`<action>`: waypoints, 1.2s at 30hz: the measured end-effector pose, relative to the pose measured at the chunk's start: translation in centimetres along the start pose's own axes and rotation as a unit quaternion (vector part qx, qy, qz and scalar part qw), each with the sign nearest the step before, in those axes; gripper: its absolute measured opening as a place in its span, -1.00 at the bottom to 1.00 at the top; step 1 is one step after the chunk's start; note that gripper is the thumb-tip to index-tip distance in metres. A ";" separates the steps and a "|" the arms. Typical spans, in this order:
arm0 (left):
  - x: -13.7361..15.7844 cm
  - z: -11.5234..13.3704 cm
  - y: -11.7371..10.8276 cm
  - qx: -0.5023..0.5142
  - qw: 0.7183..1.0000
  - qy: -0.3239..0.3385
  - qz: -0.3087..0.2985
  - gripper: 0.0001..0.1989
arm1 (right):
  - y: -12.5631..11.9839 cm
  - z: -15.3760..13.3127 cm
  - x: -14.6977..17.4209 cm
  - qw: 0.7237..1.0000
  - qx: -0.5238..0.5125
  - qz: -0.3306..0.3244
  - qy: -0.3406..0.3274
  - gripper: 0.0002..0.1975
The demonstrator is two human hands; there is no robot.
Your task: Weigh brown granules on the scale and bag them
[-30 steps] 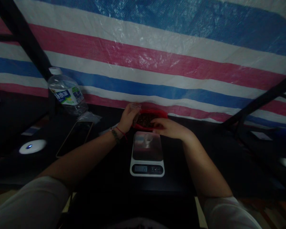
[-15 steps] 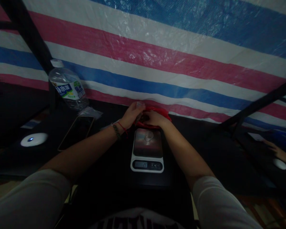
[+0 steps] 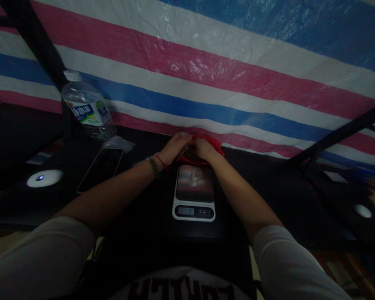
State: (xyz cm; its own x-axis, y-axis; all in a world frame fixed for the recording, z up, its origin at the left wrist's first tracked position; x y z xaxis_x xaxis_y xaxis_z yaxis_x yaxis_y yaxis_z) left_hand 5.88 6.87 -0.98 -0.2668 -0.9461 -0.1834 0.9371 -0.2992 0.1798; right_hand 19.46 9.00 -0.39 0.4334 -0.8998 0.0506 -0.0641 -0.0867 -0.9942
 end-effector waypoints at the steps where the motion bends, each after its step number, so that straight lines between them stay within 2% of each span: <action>1: -0.1 -0.1 0.0 -0.003 1.000 -0.007 -0.009 -0.69 | -0.1 0.1 0.1 1.000 0.004 -0.002 0.004 -0.68; 8: -0.1 0.2 -0.3 -0.016 1.000 -0.002 -0.005 -0.72 | -1.2 1.0 1.8 1.000 0.005 0.025 0.002 -0.71; 10: 0.1 0.6 -0.4 -0.028 0.999 0.009 -0.020 -0.70 | -1.1 1.4 2.2 0.999 0.003 0.037 0.007 -0.71; 13: 0.2 1.2 -0.5 -0.070 0.994 0.026 -0.079 -0.65 | -0.5 1.9 2.7 0.998 0.007 0.050 0.030 -0.72; 16: 0.4 2.1 -0.9 -0.132 0.981 0.047 -0.136 -0.69 | -0.1 2.1 3.2 0.998 -0.003 0.046 0.039 -0.73; 18: 0.8 2.7 -1.0 -0.179 0.961 0.051 -0.203 -0.70 | -0.4 2.0 3.8 0.998 -0.022 0.052 0.025 -0.73; 20: 1.4 3.3 -0.9 -0.221 0.929 0.040 -0.295 -0.68 | -1.3 1.5 4.7 0.997 -0.044 0.070 0.004 -0.73; 22: 1.8 3.9 -0.9 -0.238 0.913 0.038 -0.329 -0.69 | -2.6 0.7 5.9 0.994 -0.066 0.086 -0.025 -0.74; 27: 2.0 5.0 -1.0 -0.278 0.905 0.060 -0.316 -0.71 | -4.4 -2.2 8.8 0.987 -0.107 0.051 -0.111 -0.81; 33: 2.0 3.8 -0.6 -0.342 0.867 0.051 -0.360 -0.61 | -4.2 -4.5 9.8 0.985 -0.108 -0.017 -0.135 -0.85; 36: 2.1 3.0 -0.2 -0.358 0.857 0.060 -0.365 -0.55 | -4.0 -5.1 10.0 0.984 -0.105 -0.035 -0.142 -0.84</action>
State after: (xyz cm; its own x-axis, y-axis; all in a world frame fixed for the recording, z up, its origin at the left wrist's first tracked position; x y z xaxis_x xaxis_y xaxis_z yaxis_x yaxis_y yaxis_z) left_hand 4.46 4.57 1.44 -0.8565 -0.5064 -0.0996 0.4387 -0.6127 -0.6573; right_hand 19.41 -1.82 4.63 0.6753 -0.7351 0.0604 -0.1955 -0.2574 -0.9463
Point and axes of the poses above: each hand's wrist, its own x-axis away from the middle knuckle, its own y-axis out of the palm, z = x × y, the point moved 3 cm from there along -x, towards the middle knuckle
